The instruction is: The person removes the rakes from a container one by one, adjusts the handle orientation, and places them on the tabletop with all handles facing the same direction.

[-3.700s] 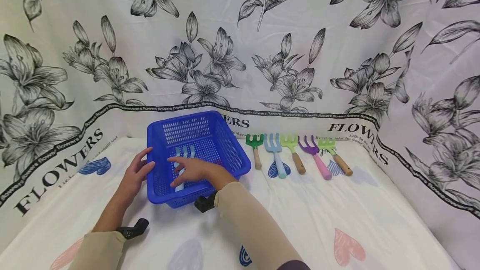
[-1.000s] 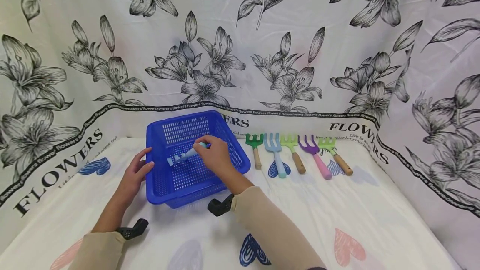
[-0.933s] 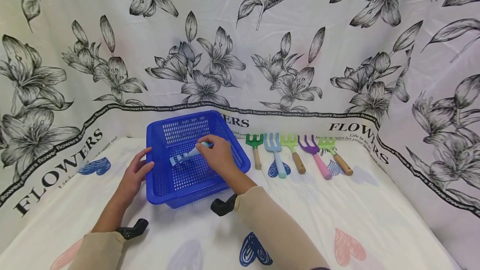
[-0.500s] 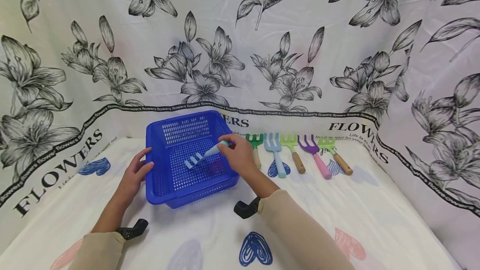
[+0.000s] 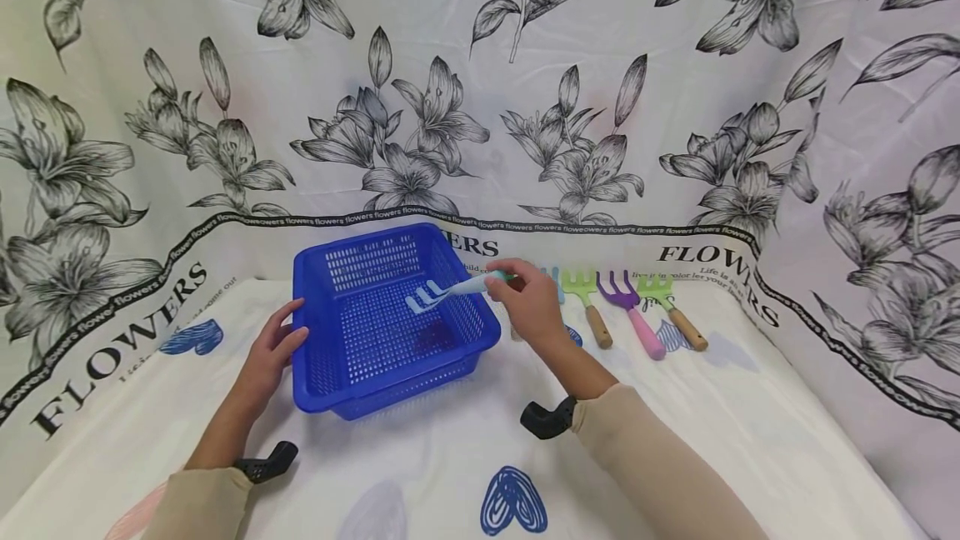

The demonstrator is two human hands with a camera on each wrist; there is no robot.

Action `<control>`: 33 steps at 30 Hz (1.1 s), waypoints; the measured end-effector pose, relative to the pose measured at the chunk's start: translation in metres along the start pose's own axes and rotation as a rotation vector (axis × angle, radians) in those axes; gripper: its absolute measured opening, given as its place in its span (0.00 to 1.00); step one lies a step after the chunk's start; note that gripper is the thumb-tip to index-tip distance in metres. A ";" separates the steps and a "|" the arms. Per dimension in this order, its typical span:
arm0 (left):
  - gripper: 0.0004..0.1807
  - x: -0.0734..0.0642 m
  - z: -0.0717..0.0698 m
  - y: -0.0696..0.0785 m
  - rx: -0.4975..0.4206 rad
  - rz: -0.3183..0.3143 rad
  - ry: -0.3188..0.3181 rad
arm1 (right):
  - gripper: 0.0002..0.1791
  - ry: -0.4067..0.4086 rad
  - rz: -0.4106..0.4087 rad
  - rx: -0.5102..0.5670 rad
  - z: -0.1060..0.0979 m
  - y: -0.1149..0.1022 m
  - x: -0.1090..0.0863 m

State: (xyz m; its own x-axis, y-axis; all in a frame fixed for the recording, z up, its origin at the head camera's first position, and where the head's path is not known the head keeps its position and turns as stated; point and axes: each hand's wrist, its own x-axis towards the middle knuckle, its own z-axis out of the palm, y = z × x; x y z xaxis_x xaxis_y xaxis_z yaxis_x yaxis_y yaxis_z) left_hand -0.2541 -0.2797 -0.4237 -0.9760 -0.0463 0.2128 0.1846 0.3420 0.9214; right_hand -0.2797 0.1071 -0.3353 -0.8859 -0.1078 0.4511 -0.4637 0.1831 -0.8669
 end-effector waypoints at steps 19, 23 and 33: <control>0.36 -0.001 0.002 0.001 0.025 -0.005 0.005 | 0.17 0.084 0.068 0.111 -0.062 0.001 -0.007; 0.36 -0.002 0.002 0.001 0.023 -0.006 0.005 | 0.16 0.118 0.043 0.142 -0.073 0.000 -0.009; 0.37 -0.001 0.002 0.001 0.022 -0.019 0.009 | 0.11 0.168 0.096 0.243 -0.099 0.006 -0.015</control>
State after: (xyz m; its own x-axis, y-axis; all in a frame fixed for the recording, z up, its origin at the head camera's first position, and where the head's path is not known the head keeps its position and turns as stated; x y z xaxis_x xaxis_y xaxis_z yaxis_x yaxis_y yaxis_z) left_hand -0.2527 -0.2779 -0.4237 -0.9781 -0.0615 0.1987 0.1637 0.3620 0.9177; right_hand -0.2700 0.2071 -0.3266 -0.9242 0.0658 0.3763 -0.3800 -0.0570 -0.9232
